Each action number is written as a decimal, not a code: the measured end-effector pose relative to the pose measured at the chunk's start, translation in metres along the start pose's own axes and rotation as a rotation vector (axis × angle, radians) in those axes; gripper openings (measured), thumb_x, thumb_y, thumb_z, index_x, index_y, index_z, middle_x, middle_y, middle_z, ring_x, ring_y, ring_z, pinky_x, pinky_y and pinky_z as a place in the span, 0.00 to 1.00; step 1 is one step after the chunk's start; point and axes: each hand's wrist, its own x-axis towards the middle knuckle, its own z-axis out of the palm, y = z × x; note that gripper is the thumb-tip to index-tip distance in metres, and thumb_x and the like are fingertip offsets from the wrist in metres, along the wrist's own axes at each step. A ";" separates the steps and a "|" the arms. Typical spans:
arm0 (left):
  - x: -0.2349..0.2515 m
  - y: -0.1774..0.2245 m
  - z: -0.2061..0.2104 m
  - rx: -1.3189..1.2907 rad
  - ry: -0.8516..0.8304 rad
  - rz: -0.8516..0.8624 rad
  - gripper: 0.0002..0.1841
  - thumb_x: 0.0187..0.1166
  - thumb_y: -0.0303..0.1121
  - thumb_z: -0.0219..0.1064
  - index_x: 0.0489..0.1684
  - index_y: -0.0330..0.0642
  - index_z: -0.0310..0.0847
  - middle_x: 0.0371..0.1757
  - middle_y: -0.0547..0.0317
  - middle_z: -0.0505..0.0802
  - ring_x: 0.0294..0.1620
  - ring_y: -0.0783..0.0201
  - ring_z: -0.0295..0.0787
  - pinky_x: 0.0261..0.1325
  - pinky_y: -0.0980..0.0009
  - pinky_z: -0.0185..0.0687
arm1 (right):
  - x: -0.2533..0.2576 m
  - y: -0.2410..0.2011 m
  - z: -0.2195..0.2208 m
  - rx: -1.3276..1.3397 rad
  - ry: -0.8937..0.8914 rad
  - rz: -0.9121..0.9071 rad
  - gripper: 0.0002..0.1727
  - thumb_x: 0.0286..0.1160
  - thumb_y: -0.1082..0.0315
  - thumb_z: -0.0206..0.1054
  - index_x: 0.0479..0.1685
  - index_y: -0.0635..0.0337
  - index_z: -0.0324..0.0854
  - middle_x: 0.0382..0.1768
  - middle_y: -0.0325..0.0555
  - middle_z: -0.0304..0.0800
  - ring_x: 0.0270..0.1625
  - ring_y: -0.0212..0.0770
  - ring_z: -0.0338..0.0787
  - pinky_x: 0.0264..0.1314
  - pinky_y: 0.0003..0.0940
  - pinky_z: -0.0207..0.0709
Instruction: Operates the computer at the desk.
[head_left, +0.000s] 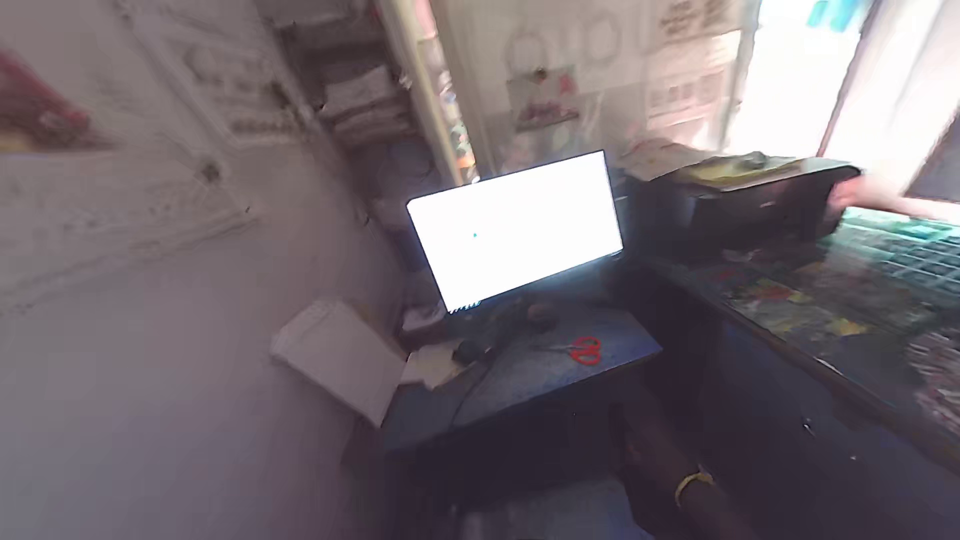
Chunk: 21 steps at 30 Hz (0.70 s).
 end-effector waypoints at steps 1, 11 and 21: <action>0.006 0.008 -0.004 0.034 -0.057 0.003 0.28 0.89 0.46 0.52 0.84 0.41 0.71 0.88 0.42 0.71 0.90 0.45 0.64 0.89 0.49 0.60 | 0.000 -0.002 0.001 -0.014 0.023 -0.008 0.31 0.81 0.49 0.59 0.83 0.48 0.74 0.84 0.50 0.74 0.87 0.55 0.70 0.89 0.56 0.61; 0.003 -0.016 0.000 0.033 -0.172 -0.128 0.23 0.86 0.46 0.56 0.75 0.49 0.81 0.87 0.54 0.75 0.88 0.56 0.67 0.89 0.53 0.60 | 0.000 -0.002 0.013 -0.084 0.164 -0.121 0.30 0.83 0.52 0.56 0.81 0.52 0.76 0.81 0.53 0.78 0.84 0.57 0.74 0.86 0.58 0.66; 0.027 -0.048 -0.027 -0.135 -0.189 -0.525 0.33 0.85 0.45 0.63 0.85 0.34 0.65 0.79 0.38 0.80 0.81 0.48 0.76 0.83 0.50 0.70 | -0.001 -0.010 0.009 -0.126 0.225 -0.127 0.28 0.83 0.53 0.53 0.76 0.55 0.81 0.77 0.54 0.81 0.81 0.58 0.78 0.83 0.59 0.69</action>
